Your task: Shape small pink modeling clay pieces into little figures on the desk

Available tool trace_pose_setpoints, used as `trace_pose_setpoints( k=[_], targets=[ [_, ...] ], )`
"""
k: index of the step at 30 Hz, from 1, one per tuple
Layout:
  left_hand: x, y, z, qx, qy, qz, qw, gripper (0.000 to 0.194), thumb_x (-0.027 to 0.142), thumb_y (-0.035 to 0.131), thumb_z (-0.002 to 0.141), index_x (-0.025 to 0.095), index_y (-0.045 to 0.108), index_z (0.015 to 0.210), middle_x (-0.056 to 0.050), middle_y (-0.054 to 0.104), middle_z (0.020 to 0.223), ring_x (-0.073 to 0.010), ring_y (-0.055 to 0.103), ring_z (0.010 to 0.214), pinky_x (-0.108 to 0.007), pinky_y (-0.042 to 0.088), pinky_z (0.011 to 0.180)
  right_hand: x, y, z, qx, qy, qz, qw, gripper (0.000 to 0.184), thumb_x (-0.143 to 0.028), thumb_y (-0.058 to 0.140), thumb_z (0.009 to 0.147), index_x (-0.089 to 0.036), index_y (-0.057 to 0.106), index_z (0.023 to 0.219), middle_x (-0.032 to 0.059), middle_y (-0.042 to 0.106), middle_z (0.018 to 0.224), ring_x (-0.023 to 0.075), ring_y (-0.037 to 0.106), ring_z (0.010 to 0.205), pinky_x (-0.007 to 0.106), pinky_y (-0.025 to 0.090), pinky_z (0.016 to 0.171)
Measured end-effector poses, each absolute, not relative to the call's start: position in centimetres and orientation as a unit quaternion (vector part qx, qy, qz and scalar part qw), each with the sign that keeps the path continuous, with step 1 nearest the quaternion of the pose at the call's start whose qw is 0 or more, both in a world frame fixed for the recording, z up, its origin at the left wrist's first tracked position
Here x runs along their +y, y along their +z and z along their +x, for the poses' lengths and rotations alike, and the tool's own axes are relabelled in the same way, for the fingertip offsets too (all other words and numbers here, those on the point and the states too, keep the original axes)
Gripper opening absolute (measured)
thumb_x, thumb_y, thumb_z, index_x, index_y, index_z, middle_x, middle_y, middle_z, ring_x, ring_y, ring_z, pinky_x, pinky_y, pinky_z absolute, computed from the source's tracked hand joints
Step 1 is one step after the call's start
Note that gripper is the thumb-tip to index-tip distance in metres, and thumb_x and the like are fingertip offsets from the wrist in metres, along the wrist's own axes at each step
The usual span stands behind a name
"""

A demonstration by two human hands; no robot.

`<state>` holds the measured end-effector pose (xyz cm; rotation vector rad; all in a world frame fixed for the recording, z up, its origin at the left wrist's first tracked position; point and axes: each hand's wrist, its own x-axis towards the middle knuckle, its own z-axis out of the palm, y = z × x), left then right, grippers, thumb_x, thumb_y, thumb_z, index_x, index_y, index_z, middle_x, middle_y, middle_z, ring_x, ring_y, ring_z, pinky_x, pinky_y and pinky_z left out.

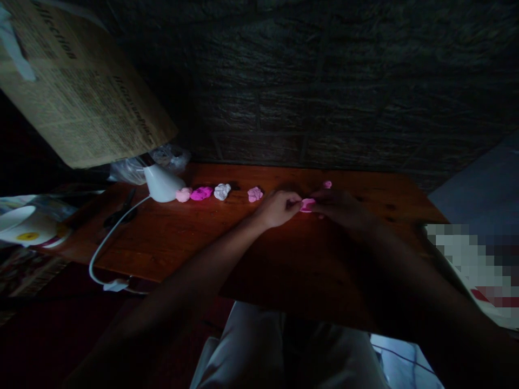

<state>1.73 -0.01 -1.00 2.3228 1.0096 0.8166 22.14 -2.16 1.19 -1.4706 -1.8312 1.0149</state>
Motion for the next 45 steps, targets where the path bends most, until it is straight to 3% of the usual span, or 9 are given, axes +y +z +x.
trace_pose_setpoints(
  k=[4, 7, 11, 15, 22, 30, 34, 45],
  targets=[
    [0.3, -1.1, 1.9, 0.369, 0.296, 0.847, 0.240, 0.022, 0.024, 0.055, 0.094, 0.017, 0.076, 0.090, -0.005, 0.078, 0.089, -0.0156, 0.069, 0.080, -0.029, 0.049, 0.074, -1.1, 2.9, 22.1, -0.636, 0.440, -0.597, 0.212, 0.020, -0.038, 0.081, 0.076, -0.022, 0.081, 0.087, 0.0026, 0.074, 0.077, 0.0116, 0.061, 0.061, 0.020, 0.039, 0.047],
    [0.3, -1.1, 1.9, 0.373, 0.294, 0.848, 0.234, 0.023, 0.025, 0.055, 0.094, 0.017, 0.076, 0.089, -0.005, 0.078, 0.087, -0.0149, 0.067, 0.077, -0.028, 0.047, 0.071, 0.1, 4.0, 22.0, -0.636, 0.438, -0.618, 0.148, 0.012, -0.033, 0.081, 0.077, -0.023, 0.081, 0.084, 0.0028, 0.076, 0.082, 0.0118, 0.064, 0.067, 0.019, 0.039, 0.050],
    [0.3, -1.0, 2.0, 0.382, 0.290, 0.848, 0.227, 0.025, 0.027, 0.055, 0.095, 0.018, 0.077, 0.088, -0.005, 0.076, 0.082, -0.0148, 0.065, 0.072, -0.029, 0.045, 0.069, 1.4, 4.8, 21.5, -0.656, 0.403, -0.636, 0.052, 0.010, -0.031, 0.084, 0.074, -0.023, 0.080, 0.079, 0.0029, 0.074, 0.074, 0.0145, 0.067, 0.068, 0.020, 0.040, 0.050],
    [0.4, -1.1, 2.1, 0.391, 0.283, 0.847, 0.223, 0.024, 0.027, 0.057, 0.095, 0.018, 0.077, 0.086, -0.005, 0.076, 0.081, -0.0154, 0.065, 0.073, -0.029, 0.045, 0.069, 2.0, 4.9, 20.9, -0.658, 0.389, -0.645, 0.011, 0.011, -0.032, 0.082, 0.078, -0.023, 0.077, 0.074, 0.0036, 0.074, 0.071, 0.0156, 0.070, 0.069, 0.020, 0.040, 0.049],
    [0.8, -1.3, 2.0, 0.381, 0.284, 0.851, 0.225, 0.022, 0.025, 0.058, 0.093, 0.018, 0.077, 0.085, -0.004, 0.076, 0.082, -0.0151, 0.065, 0.074, -0.028, 0.044, 0.069, 1.8, 3.7, 21.0, -0.634, 0.398, -0.662, 0.051, 0.020, -0.033, 0.088, 0.073, -0.022, 0.073, 0.066, 0.0080, 0.076, 0.072, 0.0220, 0.074, 0.072, 0.026, 0.056, 0.052],
    [1.0, -1.3, 2.3, 0.389, 0.290, 0.836, 0.256, 0.017, 0.017, 0.061, 0.088, 0.017, 0.078, 0.089, -0.005, 0.078, 0.086, -0.0153, 0.068, 0.077, -0.027, 0.046, 0.069, 0.9, 4.3, 20.5, -0.568, 0.443, -0.689, 0.078, 0.037, -0.037, 0.100, 0.057, -0.018, 0.069, 0.066, 0.0056, 0.073, 0.064, 0.0158, 0.070, 0.061, 0.022, 0.061, 0.049],
    [1.3, -1.4, 2.5, 0.380, 0.296, 0.828, 0.286, 0.018, 0.018, 0.062, 0.089, 0.018, 0.079, 0.095, -0.006, 0.080, 0.093, -0.0161, 0.070, 0.083, -0.028, 0.049, 0.074, 0.5, 4.6, 20.5, -0.550, 0.452, -0.696, 0.096, 0.039, -0.034, 0.100, 0.058, -0.016, 0.068, 0.072, 0.0069, 0.073, 0.065, 0.0179, 0.072, 0.064, 0.024, 0.062, 0.052],
    [1.4, -1.2, 2.3, 0.389, 0.280, 0.841, 0.250, 0.018, 0.019, 0.063, 0.088, 0.020, 0.081, 0.090, -0.005, 0.078, 0.085, -0.0165, 0.069, 0.077, -0.028, 0.048, 0.070, 1.1, 4.7, 21.0, -0.584, 0.467, -0.660, 0.065, 0.033, -0.040, 0.091, 0.070, -0.020, 0.065, 0.076, 0.0105, 0.079, 0.078, 0.0237, 0.078, 0.076, 0.030, 0.064, 0.056]
  ],
)
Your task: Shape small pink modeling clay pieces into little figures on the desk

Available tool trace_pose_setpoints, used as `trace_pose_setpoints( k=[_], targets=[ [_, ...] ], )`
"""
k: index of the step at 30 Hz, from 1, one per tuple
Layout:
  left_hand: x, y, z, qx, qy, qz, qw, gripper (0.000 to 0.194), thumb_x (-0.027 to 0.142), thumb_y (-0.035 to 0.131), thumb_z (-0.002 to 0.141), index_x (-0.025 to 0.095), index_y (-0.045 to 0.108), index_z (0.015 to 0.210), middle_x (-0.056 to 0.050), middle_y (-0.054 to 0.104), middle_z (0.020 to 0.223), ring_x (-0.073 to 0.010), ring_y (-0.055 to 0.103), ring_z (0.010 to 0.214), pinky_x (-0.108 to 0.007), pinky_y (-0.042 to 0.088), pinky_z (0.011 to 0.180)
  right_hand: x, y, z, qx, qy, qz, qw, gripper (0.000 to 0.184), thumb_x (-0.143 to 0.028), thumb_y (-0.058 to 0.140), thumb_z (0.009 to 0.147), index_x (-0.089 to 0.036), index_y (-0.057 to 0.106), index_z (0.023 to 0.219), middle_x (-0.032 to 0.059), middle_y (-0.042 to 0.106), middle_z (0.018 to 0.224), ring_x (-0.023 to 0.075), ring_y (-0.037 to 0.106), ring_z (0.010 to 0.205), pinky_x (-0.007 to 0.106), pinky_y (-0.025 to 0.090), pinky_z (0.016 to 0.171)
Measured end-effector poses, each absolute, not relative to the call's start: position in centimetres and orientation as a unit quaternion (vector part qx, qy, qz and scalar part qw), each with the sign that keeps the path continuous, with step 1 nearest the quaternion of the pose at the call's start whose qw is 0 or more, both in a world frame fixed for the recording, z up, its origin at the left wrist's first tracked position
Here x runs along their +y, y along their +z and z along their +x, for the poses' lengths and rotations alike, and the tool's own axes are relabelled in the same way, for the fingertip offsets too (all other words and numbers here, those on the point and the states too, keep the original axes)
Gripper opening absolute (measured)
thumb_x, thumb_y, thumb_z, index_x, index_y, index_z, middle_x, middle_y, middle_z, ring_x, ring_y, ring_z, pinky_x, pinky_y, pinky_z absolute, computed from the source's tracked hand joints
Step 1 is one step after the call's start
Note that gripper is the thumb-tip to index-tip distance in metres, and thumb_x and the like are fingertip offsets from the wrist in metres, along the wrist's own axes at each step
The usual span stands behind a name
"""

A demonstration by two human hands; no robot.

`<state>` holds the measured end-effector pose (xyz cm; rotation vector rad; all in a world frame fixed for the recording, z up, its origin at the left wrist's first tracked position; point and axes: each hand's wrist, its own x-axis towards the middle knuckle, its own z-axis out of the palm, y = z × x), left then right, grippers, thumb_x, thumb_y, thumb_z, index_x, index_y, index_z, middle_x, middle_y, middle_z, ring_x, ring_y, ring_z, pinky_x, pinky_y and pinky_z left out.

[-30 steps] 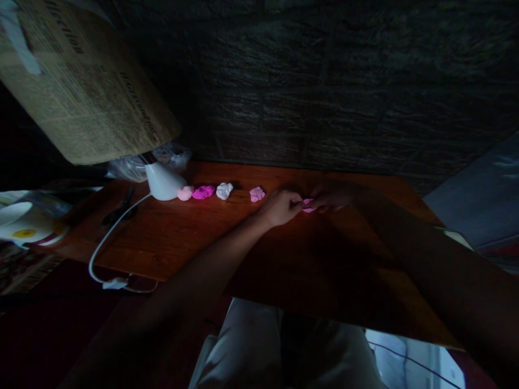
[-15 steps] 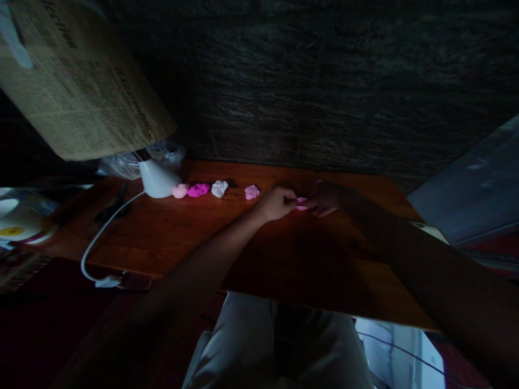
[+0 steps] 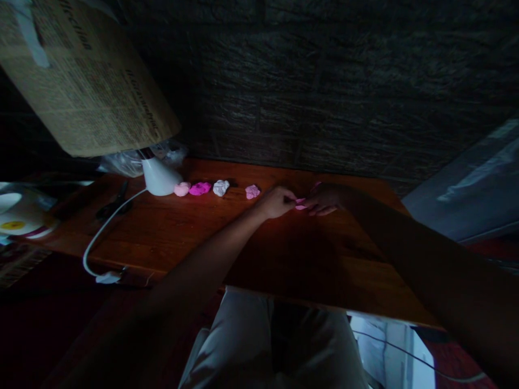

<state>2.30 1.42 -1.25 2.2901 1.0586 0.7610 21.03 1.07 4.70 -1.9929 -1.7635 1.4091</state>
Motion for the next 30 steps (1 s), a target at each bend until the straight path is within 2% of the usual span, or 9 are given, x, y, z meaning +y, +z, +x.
trace_pose_setpoints(
  k=[5, 8, 11, 14, 19, 22, 26, 30],
  targets=[
    [1.5, -1.2, 2.4, 0.386, 0.266, 0.847, 0.252, 0.020, 0.021, 0.062, 0.089, 0.017, 0.082, 0.093, -0.007, 0.079, 0.087, -0.0174, 0.069, 0.078, -0.029, 0.047, 0.071, 0.7, 5.0, 20.4, -0.550, 0.445, -0.703, 0.075, 0.046, -0.036, 0.097, 0.063, -0.020, 0.062, 0.087, 0.0083, 0.078, 0.077, 0.0217, 0.077, 0.073, 0.027, 0.062, 0.055],
    [1.6, -1.2, 2.5, 0.381, 0.258, 0.853, 0.248, 0.020, 0.020, 0.062, 0.089, 0.017, 0.081, 0.094, -0.007, 0.079, 0.090, -0.0181, 0.070, 0.081, -0.030, 0.047, 0.073, 0.7, 4.8, 20.2, -0.532, 0.445, -0.716, 0.077, 0.059, -0.036, 0.099, 0.061, -0.019, 0.059, 0.101, 0.0087, 0.078, 0.078, 0.0233, 0.078, 0.075, 0.032, 0.065, 0.061],
    [1.9, -1.2, 2.5, 0.374, 0.256, 0.856, 0.250, 0.020, 0.019, 0.062, 0.089, 0.016, 0.081, 0.094, -0.009, 0.079, 0.092, -0.0187, 0.070, 0.084, -0.030, 0.047, 0.075, 0.9, 4.5, 20.2, -0.535, 0.450, -0.711, 0.077, 0.061, -0.039, 0.097, 0.063, -0.019, 0.060, 0.107, 0.0084, 0.077, 0.077, 0.0245, 0.078, 0.073, 0.036, 0.067, 0.061],
    [2.2, -1.2, 2.5, 0.361, 0.255, 0.858, 0.260, 0.019, 0.017, 0.063, 0.088, 0.015, 0.081, 0.092, -0.009, 0.079, 0.092, -0.0180, 0.070, 0.084, -0.030, 0.046, 0.076, 1.1, 4.4, 20.1, -0.535, 0.452, -0.709, 0.078, 0.064, -0.040, 0.096, 0.065, -0.017, 0.061, 0.114, 0.0082, 0.076, 0.076, 0.0235, 0.077, 0.071, 0.033, 0.067, 0.058],
    [2.3, -1.1, 2.6, 0.380, 0.241, 0.845, 0.289, 0.019, 0.021, 0.063, 0.089, 0.014, 0.081, 0.093, -0.007, 0.078, 0.089, -0.0161, 0.068, 0.080, -0.028, 0.045, 0.074, 0.5, 4.8, 19.7, -0.502, 0.446, -0.737, 0.078, 0.077, -0.031, 0.095, 0.071, -0.015, 0.051, 0.132, 0.0092, 0.079, 0.084, 0.0194, 0.076, 0.074, 0.028, 0.066, 0.060],
    [2.3, -1.1, 2.6, 0.391, 0.237, 0.842, 0.287, 0.021, 0.024, 0.063, 0.090, 0.014, 0.081, 0.094, -0.006, 0.078, 0.088, -0.0155, 0.067, 0.078, -0.027, 0.043, 0.072, 0.1, 5.0, 19.9, -0.499, 0.459, -0.729, 0.095, 0.072, -0.027, 0.094, 0.073, -0.017, 0.051, 0.130, 0.0086, 0.079, 0.089, 0.0161, 0.075, 0.072, 0.024, 0.064, 0.059],
    [2.4, -1.2, 2.6, 0.391, 0.240, 0.839, 0.292, 0.021, 0.025, 0.063, 0.089, 0.014, 0.081, 0.091, -0.006, 0.078, 0.085, -0.0147, 0.066, 0.076, -0.027, 0.042, 0.071, 0.0, 5.2, 20.3, -0.494, 0.493, -0.710, 0.090, 0.049, -0.025, 0.091, 0.076, -0.018, 0.061, 0.113, 0.0091, 0.080, 0.094, 0.0145, 0.075, 0.071, 0.020, 0.062, 0.056],
    [2.4, -1.1, 2.5, 0.375, 0.240, 0.845, 0.296, 0.023, 0.026, 0.062, 0.090, 0.013, 0.081, 0.090, -0.006, 0.077, 0.080, -0.0138, 0.062, 0.071, -0.026, 0.039, 0.066, 0.2, 5.2, 20.2, -0.476, 0.482, -0.728, 0.104, 0.071, -0.021, 0.091, 0.075, -0.018, 0.049, 0.132, 0.0117, 0.081, 0.097, 0.0178, 0.077, 0.074, 0.027, 0.065, 0.063]
  ],
)
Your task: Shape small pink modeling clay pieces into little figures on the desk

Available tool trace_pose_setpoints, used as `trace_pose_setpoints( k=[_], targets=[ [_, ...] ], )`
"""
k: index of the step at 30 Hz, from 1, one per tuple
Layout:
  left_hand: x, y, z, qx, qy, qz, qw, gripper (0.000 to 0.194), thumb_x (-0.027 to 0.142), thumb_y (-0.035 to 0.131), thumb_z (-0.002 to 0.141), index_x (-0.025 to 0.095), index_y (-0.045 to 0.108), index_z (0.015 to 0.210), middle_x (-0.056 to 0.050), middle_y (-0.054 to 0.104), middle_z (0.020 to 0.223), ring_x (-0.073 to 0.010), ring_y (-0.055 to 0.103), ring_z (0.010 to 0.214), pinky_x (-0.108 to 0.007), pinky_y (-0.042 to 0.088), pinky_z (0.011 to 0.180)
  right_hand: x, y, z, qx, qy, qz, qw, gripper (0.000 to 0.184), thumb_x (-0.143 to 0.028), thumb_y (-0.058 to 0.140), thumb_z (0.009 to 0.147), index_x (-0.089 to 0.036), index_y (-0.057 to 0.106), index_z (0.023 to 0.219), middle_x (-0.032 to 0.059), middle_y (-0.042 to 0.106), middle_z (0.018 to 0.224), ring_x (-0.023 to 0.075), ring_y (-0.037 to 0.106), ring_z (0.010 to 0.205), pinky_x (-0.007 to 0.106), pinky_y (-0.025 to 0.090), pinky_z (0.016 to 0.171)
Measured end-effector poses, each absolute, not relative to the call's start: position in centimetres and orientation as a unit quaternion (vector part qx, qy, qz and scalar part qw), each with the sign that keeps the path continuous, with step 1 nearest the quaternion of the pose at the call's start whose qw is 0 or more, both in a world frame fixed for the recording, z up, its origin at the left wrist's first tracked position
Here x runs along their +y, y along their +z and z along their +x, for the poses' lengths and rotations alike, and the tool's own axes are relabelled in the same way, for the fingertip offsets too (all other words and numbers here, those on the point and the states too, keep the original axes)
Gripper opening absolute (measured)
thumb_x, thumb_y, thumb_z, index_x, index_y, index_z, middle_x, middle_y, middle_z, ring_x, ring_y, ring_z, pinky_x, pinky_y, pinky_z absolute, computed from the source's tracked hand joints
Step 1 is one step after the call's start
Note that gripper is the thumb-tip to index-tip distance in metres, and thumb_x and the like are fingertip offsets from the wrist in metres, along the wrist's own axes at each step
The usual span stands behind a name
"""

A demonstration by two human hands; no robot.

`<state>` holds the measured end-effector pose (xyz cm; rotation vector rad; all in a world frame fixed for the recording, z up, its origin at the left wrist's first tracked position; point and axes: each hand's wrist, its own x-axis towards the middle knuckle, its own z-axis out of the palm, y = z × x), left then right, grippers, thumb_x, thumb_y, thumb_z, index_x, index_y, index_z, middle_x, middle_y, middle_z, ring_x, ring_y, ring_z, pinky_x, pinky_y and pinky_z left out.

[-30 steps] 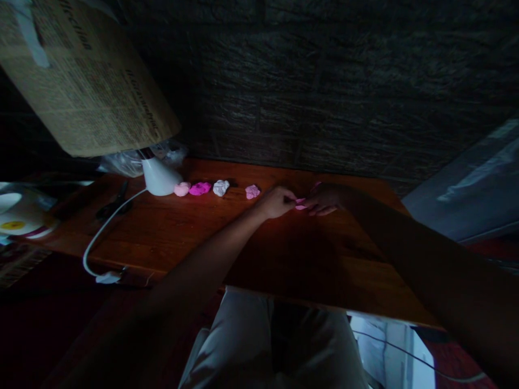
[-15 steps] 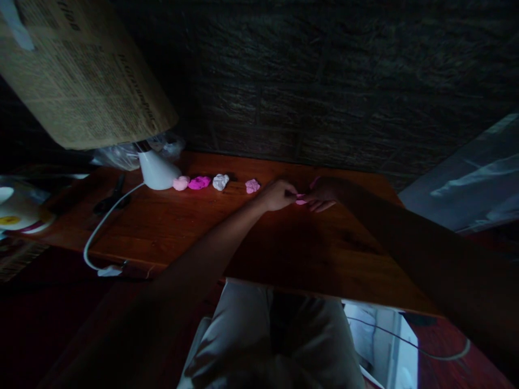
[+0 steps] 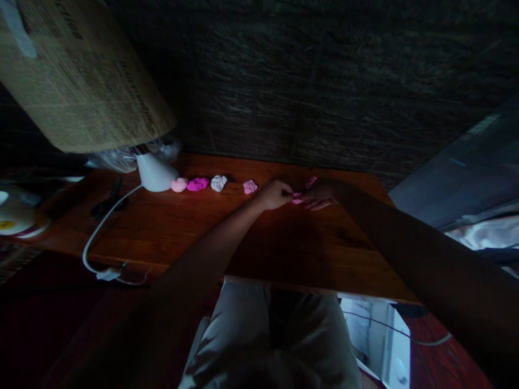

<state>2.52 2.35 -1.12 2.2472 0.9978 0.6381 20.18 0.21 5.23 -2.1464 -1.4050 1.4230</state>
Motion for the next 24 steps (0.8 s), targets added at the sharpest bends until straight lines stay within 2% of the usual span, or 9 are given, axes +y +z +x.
trace_pose_setpoints(
  k=[2, 7, 9, 11, 13, 16, 20, 24],
  targets=[
    [2.3, -1.0, 2.5, 0.370, 0.243, 0.845, 0.299, 0.024, 0.027, 0.062, 0.091, 0.013, 0.081, 0.089, -0.006, 0.076, 0.079, -0.0135, 0.061, 0.069, -0.026, 0.038, 0.065, 0.4, 5.2, 19.9, -0.474, 0.479, -0.731, 0.103, 0.078, -0.020, 0.090, 0.076, -0.017, 0.043, 0.138, 0.0126, 0.081, 0.097, 0.0180, 0.077, 0.072, 0.030, 0.066, 0.064],
    [2.1, -1.0, 2.6, 0.391, 0.245, 0.835, 0.301, 0.022, 0.029, 0.066, 0.091, 0.013, 0.081, 0.091, -0.006, 0.078, 0.084, -0.0152, 0.064, 0.072, -0.026, 0.041, 0.067, 0.1, 5.2, 19.6, -0.478, 0.473, -0.732, 0.109, 0.068, -0.020, 0.091, 0.075, -0.017, 0.051, 0.130, 0.0120, 0.081, 0.093, 0.0172, 0.075, 0.069, 0.030, 0.066, 0.063],
    [2.1, -1.2, 2.6, 0.395, 0.251, 0.830, 0.303, 0.020, 0.028, 0.067, 0.091, 0.014, 0.081, 0.092, -0.006, 0.078, 0.085, -0.0155, 0.066, 0.074, -0.026, 0.043, 0.069, -0.3, 5.2, 19.9, -0.490, 0.472, -0.721, 0.131, 0.057, -0.022, 0.092, 0.074, -0.017, 0.059, 0.120, 0.0109, 0.081, 0.089, 0.0173, 0.075, 0.068, 0.030, 0.066, 0.065],
    [2.1, -1.4, 2.6, 0.379, 0.273, 0.825, 0.319, 0.018, 0.026, 0.067, 0.091, 0.014, 0.080, 0.093, -0.006, 0.079, 0.089, -0.0157, 0.068, 0.077, -0.026, 0.045, 0.071, -0.7, 5.1, 20.6, -0.502, 0.488, -0.697, 0.155, 0.039, -0.023, 0.091, 0.074, -0.017, 0.067, 0.104, 0.0091, 0.081, 0.086, 0.0166, 0.074, 0.069, 0.030, 0.066, 0.069],
    [2.2, -1.7, 2.6, 0.354, 0.307, 0.814, 0.343, 0.017, 0.025, 0.065, 0.092, 0.015, 0.079, 0.093, -0.006, 0.080, 0.092, -0.0158, 0.069, 0.081, -0.026, 0.047, 0.074, -1.1, 4.8, 21.5, -0.500, 0.524, -0.664, 0.184, 0.023, -0.024, 0.090, 0.075, -0.018, 0.072, 0.089, 0.0080, 0.081, 0.087, 0.0161, 0.075, 0.075, 0.029, 0.065, 0.076],
    [2.2, -2.1, 2.7, 0.334, 0.344, 0.798, 0.365, 0.017, 0.026, 0.065, 0.094, 0.015, 0.078, 0.090, -0.006, 0.080, 0.091, -0.0154, 0.070, 0.083, -0.026, 0.050, 0.075, -1.6, 4.0, 23.0, -0.511, 0.568, -0.601, 0.234, 0.018, -0.029, 0.086, 0.080, -0.019, 0.079, 0.093, 0.0086, 0.082, 0.097, 0.0159, 0.076, 0.081, 0.028, 0.064, 0.080],
    [2.1, -2.2, 2.6, 0.347, 0.366, 0.786, 0.358, 0.016, 0.024, 0.065, 0.093, 0.015, 0.076, 0.086, -0.006, 0.079, 0.088, -0.0152, 0.070, 0.080, -0.026, 0.051, 0.074, -2.2, 2.3, 24.1, -0.512, 0.595, -0.548, 0.291, 0.022, -0.035, 0.077, 0.088, -0.019, 0.080, 0.103, 0.0099, 0.081, 0.106, 0.0157, 0.076, 0.082, 0.025, 0.063, 0.075],
    [2.0, -2.0, 2.5, 0.359, 0.399, 0.767, 0.351, 0.010, 0.019, 0.067, 0.090, 0.015, 0.076, 0.089, -0.007, 0.080, 0.094, -0.0156, 0.073, 0.085, -0.028, 0.054, 0.079, -2.5, 0.7, 24.1, -0.498, 0.530, -0.559, 0.398, 0.017, -0.033, 0.075, 0.089, -0.020, 0.080, 0.098, 0.0082, 0.081, 0.093, 0.0154, 0.074, 0.078, 0.022, 0.061, 0.066]
  ],
)
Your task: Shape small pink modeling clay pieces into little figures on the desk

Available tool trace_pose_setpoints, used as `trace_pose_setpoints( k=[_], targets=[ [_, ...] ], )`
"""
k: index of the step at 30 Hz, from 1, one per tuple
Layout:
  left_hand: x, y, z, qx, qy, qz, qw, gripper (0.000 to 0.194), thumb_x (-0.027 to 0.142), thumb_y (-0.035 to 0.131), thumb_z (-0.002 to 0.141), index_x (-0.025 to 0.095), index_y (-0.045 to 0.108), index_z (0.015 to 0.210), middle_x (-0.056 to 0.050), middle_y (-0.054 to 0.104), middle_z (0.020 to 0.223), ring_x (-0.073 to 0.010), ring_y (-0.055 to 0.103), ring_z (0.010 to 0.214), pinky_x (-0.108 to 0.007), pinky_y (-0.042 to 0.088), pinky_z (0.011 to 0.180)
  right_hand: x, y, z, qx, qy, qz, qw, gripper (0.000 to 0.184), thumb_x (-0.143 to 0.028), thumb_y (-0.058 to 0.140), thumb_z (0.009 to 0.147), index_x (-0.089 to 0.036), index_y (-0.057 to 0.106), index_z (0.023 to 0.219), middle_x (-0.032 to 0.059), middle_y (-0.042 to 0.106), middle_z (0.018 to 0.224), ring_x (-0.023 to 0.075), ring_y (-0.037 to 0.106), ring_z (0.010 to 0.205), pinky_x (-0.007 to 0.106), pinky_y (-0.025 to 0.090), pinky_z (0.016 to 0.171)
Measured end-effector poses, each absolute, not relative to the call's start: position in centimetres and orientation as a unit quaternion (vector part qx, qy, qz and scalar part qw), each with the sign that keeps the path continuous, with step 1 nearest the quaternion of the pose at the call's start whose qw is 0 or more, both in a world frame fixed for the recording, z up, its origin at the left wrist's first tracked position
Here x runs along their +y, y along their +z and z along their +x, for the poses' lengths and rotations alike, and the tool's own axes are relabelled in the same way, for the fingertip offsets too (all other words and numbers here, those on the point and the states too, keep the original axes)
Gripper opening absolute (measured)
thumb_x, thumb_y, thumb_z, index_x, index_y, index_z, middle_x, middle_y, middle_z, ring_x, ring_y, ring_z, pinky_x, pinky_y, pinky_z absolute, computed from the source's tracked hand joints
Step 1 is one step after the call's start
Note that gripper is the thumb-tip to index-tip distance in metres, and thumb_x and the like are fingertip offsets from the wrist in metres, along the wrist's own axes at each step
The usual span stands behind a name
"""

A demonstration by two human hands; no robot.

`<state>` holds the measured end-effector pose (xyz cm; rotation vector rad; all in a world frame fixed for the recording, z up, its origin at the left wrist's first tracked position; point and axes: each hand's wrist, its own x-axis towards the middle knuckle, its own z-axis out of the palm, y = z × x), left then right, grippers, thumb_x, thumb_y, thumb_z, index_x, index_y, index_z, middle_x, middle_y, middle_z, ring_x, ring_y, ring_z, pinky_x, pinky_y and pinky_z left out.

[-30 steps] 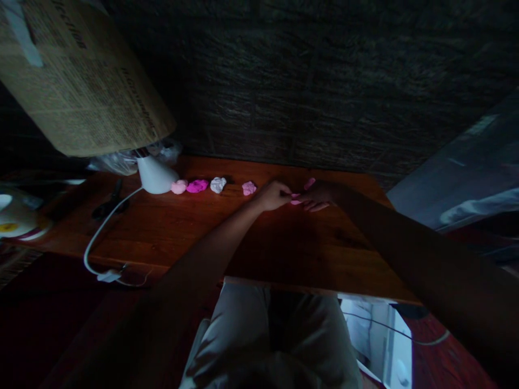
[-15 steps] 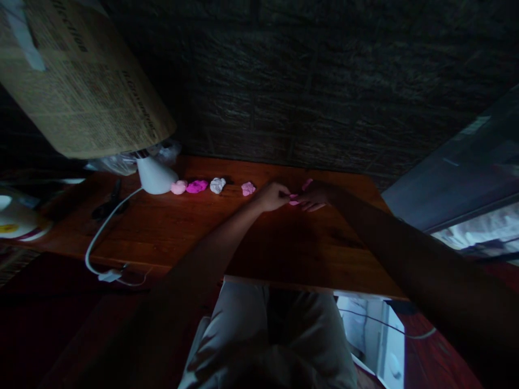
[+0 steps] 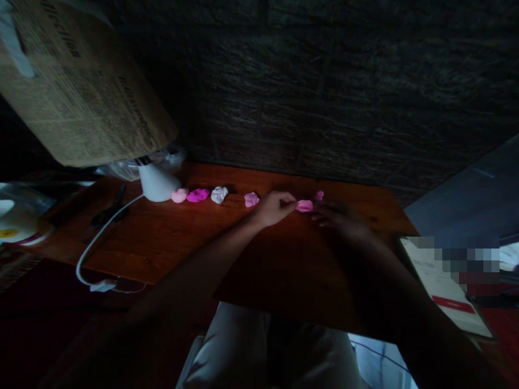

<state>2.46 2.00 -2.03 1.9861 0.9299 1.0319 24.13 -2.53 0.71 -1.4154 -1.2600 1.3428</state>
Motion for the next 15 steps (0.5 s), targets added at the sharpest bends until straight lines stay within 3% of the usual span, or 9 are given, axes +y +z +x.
trace_pose_setpoints(
  k=[4, 10, 15],
  targets=[
    [1.87, -2.07, 2.61, 0.360, 0.434, 0.742, 0.364, 0.010, 0.021, 0.067, 0.090, 0.016, 0.076, 0.089, -0.006, 0.080, 0.093, -0.0151, 0.073, 0.085, -0.029, 0.056, 0.082, -2.80, 0.24, 23.62, -0.516, 0.498, -0.560, 0.414, 0.017, -0.035, 0.078, 0.086, -0.019, 0.081, 0.089, 0.0061, 0.080, 0.085, 0.0154, 0.073, 0.074, 0.024, 0.062, 0.066],
    [1.96, -2.23, 2.77, 0.379, 0.414, 0.708, 0.428, 0.017, 0.029, 0.068, 0.092, 0.015, 0.076, 0.091, -0.005, 0.077, 0.082, -0.0130, 0.069, 0.073, -0.027, 0.054, 0.072, -3.16, 0.67, 23.18, -0.537, 0.456, -0.583, 0.405, 0.023, -0.039, 0.078, 0.087, -0.018, 0.081, 0.096, 0.0059, 0.079, 0.083, 0.0162, 0.072, 0.073, 0.027, 0.062, 0.066],
    [1.94, -1.96, 2.38, 0.373, 0.401, 0.702, 0.454, 0.015, 0.025, 0.063, 0.095, 0.016, 0.075, 0.092, -0.006, 0.078, 0.091, -0.0108, 0.068, 0.072, -0.026, 0.055, 0.071, -3.14, 0.93, 23.14, -0.514, 0.437, -0.616, 0.408, 0.019, -0.032, 0.075, 0.090, -0.017, 0.082, 0.099, 0.0065, 0.079, 0.084, 0.0169, 0.073, 0.073, 0.028, 0.063, 0.068]
  ],
)
